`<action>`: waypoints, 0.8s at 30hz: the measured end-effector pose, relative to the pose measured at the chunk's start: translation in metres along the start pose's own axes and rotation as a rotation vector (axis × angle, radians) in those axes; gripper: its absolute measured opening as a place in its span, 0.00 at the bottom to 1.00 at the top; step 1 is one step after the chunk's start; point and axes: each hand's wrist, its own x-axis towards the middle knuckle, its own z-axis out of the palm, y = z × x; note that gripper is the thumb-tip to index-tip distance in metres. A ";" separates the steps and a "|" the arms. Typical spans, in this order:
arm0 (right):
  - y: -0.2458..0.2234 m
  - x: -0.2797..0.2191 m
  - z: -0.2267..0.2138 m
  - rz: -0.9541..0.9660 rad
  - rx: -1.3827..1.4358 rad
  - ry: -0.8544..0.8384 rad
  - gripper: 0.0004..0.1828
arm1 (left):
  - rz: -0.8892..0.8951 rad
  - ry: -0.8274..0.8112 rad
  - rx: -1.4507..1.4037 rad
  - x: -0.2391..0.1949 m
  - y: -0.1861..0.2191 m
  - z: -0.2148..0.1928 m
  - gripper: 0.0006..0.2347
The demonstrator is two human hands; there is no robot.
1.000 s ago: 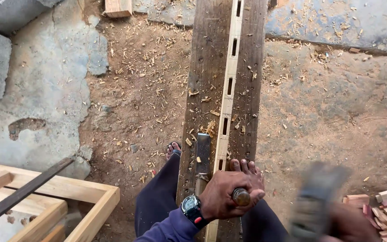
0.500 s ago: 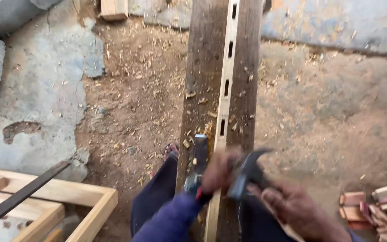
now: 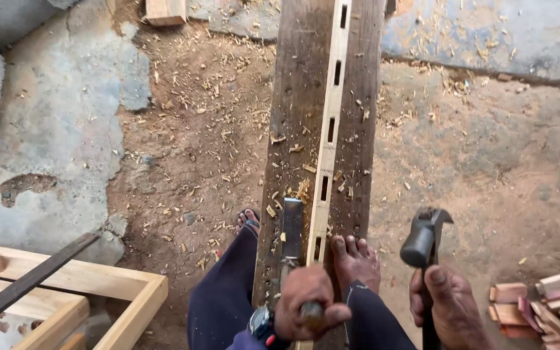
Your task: The person uses a chisel and a hammer to carve a groove into a long wooden plank. They repeatedly strike the chisel with the hammer to remove wood shavings and deepen the cut along the plank's length.
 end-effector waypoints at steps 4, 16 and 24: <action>0.015 0.005 -0.003 0.002 0.016 0.029 0.36 | 0.042 0.036 -0.100 -0.017 -0.002 0.002 0.15; 0.025 0.004 -0.005 0.011 0.067 -0.022 0.32 | 0.159 -0.149 -0.011 -0.123 -0.074 0.021 0.12; 0.030 -0.013 -0.006 -0.042 -0.001 -0.061 0.30 | 0.453 -0.697 0.266 -0.012 -0.013 -0.017 0.07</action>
